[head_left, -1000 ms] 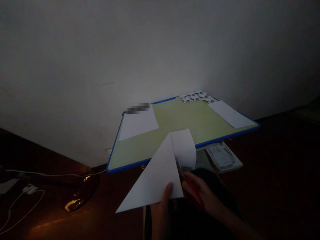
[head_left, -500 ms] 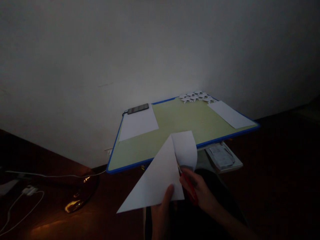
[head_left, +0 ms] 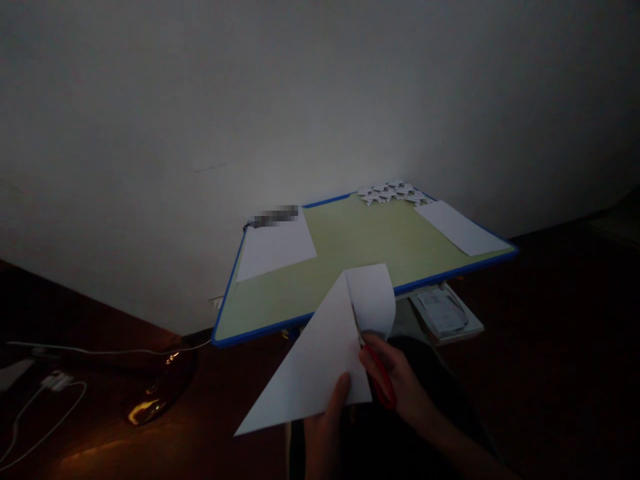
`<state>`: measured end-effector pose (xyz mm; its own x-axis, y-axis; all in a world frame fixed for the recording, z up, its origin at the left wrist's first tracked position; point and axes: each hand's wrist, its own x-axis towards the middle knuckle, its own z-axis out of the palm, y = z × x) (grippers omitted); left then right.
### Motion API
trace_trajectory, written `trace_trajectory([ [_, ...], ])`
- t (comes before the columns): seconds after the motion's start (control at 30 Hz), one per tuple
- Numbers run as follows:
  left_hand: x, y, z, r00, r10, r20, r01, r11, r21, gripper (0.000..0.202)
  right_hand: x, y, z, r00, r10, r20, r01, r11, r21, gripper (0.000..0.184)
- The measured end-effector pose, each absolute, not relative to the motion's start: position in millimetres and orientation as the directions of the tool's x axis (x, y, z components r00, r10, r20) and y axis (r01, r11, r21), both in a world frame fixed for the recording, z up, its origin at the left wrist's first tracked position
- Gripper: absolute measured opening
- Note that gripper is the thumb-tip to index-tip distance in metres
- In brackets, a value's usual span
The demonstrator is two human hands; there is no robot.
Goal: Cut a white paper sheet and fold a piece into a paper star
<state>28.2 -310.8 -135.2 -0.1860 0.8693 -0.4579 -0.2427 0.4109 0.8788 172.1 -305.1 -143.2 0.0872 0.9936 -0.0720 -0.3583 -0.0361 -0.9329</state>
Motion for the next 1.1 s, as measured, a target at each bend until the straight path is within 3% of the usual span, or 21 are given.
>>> trace_trajectory([
  [0.33,22.5,-312.1,-145.5,-0.207,0.866,-0.455,-0.213,0.414,0.885,0.065,176.0,-303.9,-147.5,0.117,0.993,-0.026,-0.343,0.016,-0.939,0.049],
  [0.93,21.8,-313.3,-149.4,-0.19,0.903,-0.386,-0.095,0.374,0.923,0.061,174.5,-306.2,-141.8,0.105,0.994,-0.044,-0.36,-0.003,-0.933,0.041],
  [1.1,20.6,-315.7,-162.8,-0.116,0.907,-0.405,-0.232,0.371,0.899,0.073,177.8,-307.6,-140.9,0.112,0.993,-0.041,-0.348,0.001,-0.938,0.044],
])
